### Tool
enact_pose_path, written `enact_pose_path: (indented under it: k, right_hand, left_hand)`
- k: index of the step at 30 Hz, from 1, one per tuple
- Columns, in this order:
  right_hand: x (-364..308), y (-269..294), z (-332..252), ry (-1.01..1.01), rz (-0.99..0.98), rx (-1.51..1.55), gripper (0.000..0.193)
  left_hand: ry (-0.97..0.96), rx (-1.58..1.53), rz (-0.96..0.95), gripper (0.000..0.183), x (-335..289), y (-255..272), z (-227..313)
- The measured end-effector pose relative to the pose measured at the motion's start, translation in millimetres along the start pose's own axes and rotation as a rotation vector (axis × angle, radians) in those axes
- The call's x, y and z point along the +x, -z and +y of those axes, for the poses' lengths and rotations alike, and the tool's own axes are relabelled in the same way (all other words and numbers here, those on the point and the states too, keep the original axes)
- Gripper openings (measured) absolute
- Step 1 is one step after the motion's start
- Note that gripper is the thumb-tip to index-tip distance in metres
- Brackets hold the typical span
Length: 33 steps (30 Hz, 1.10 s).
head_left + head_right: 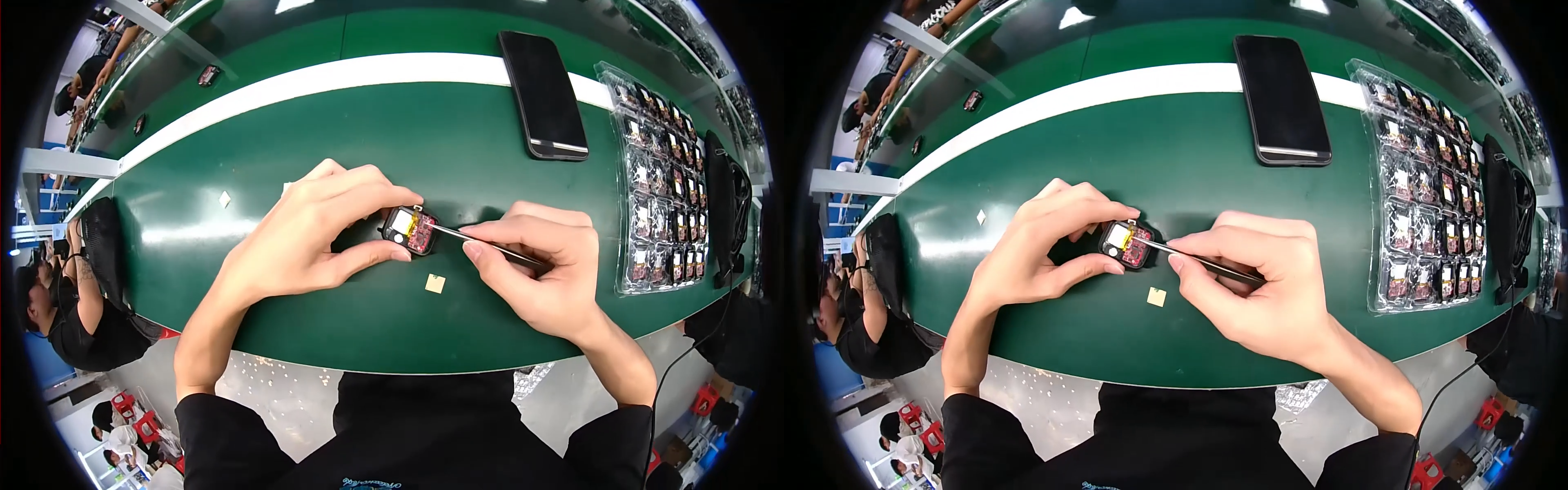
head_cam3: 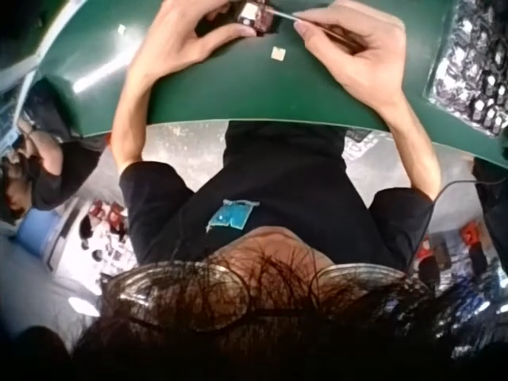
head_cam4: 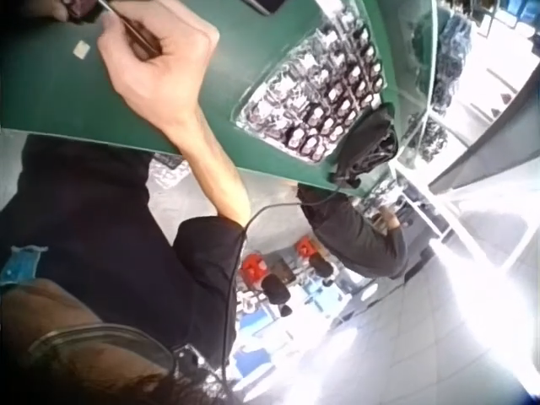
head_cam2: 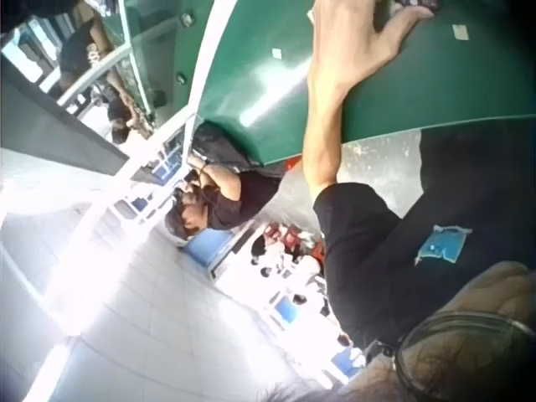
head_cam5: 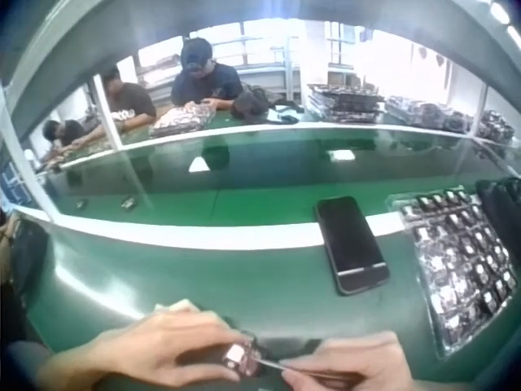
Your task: Assembling small electronic components for a smartwatch-like device using tweezers on a factory line.
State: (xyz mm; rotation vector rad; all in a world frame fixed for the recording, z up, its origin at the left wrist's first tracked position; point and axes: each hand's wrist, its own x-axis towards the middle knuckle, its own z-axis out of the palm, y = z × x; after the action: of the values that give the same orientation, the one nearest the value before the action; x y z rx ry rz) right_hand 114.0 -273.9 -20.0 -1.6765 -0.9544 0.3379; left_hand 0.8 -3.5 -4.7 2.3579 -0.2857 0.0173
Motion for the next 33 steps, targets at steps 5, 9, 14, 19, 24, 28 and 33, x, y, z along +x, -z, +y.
enact_pose_path:
  k: [5,9,14,19,24,28,33]
  right_hand:
    - [5.1,-4.5,2.9,0.040,-0.013,-0.095,0.008]
    - [6.5,-7.2,3.9,0.055,-0.022,-0.145,0.009]
    - [6.1,-10.1,6.2,0.057,-0.009,-0.152,0.009]
    - [6.3,-9.7,5.4,0.070,-0.001,-0.186,0.010]
    - [4.4,-9.1,6.7,0.126,0.049,-0.243,0.016]
    - [3.1,-9.9,9.4,0.223,0.070,-0.331,0.025]
    - [4.0,-12.4,7.9,0.254,0.073,-0.379,0.026]
  left_hand:
    - [-0.073,0.036,-0.010,0.057,0.8,-3.6,-4.9]
    - [-0.058,0.035,0.002,0.056,0.4,-6.7,-6.7]
    - [-0.076,0.026,0.031,0.057,0.5,-9.9,-8.1]
    - [-0.049,0.031,0.016,0.059,0.2,-6.6,-6.8]
    - [0.022,-0.019,0.049,0.058,0.6,-9.2,-2.7]
    - [-0.010,-0.004,0.042,0.055,1.8,-7.3,-3.0]
    - [0.006,-0.001,0.041,0.053,3.3,-7.5,-1.0]
